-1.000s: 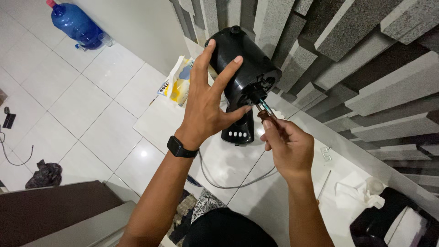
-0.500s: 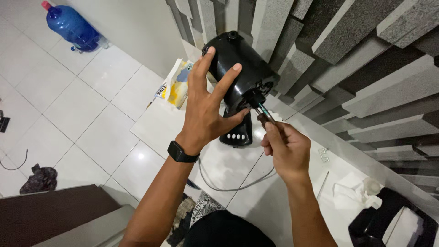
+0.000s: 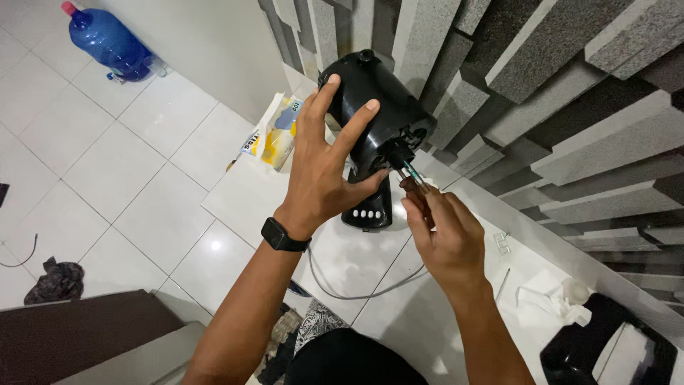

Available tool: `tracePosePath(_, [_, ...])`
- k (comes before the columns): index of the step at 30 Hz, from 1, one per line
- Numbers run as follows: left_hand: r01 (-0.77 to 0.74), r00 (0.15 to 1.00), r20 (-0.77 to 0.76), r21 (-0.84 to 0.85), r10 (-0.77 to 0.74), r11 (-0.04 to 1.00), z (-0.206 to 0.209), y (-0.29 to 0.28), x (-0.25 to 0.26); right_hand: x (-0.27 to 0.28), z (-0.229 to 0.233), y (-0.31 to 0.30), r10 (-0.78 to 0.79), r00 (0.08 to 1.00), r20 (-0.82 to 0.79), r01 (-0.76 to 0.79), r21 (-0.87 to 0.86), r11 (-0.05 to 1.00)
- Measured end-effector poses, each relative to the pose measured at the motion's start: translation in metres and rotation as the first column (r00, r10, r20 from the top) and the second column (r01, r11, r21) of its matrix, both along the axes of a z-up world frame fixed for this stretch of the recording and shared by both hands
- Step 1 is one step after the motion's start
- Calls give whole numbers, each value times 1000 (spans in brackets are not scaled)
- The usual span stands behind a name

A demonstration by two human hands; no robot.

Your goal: The person disassembles a black electric motor unit on a white countertop using a screwdriver. They remove screws, detach the motor housing, and manipulate internal components before reassembling the unit.

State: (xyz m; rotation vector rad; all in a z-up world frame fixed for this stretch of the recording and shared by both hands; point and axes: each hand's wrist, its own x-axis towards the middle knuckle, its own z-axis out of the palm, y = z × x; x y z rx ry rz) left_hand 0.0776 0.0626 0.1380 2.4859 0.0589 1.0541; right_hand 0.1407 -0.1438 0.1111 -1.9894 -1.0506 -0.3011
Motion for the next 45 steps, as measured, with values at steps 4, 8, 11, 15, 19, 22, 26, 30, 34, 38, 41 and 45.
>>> tracePosePath(4, [1, 1000, -4, 1, -1, 1000, 0, 1, -1, -2, -4, -2, -26, 967, 253, 34, -30, 999])
tracePosePath(8, [0, 1000, -15, -2, 0, 1000, -2, 1, -1, -1, -9, -4, -53, 976, 210, 39, 68, 997])
tracePosePath(11, [16, 1000, -6, -17, -16, 1000, -6, 4, -1, 0, -13, -2, -62, 991, 118, 51, 99, 994])
tracePosePath(15, [-32, 999, 39, -40, 33, 999, -20, -4, -6, -3, -19, -1, -71, 997, 34, 67, 126, 990])
tracePosePath(19, [-245, 952, 59, -443, 300, 863, -48, -59, -20, 1, -24, 1, -35, 999, 37, 26, 221, 975])
tracePosePath(22, [8, 999, -10, -887, -38, 462, -65, -92, -21, 0, -26, 0, -8, 1000, 15, 4, 225, 974])
tracePosePath(26, [67, 965, 53, -997, -256, 49, -68, -96, -6, -5, -23, 0, -63, 996, 59, 52, 167, 985])
tracePosePath(30, [82, 950, 86, -996, -302, -23, -64, -93, 2, -9, -21, -4, 5, 1000, -24, -1, 197, 980])
tracePosePath(34, [67, 958, 85, -995, -273, -74, -63, -95, 5, -10, -17, -5, -53, 958, -283, 128, 252, 959])
tracePosePath(38, [99, 950, 137, -985, -282, -144, -64, -96, 4, -16, -13, -2, -120, 935, -332, 192, 194, 962])
tracePosePath(41, [119, 944, 162, -980, -287, -160, -62, -92, 6, -16, -9, -1, -91, 988, -128, 117, 211, 970])
tracePosePath(45, [94, 953, 113, -992, -281, -80, -59, -88, 5, -15, -9, 1, -60, 992, -115, 87, 252, 964])
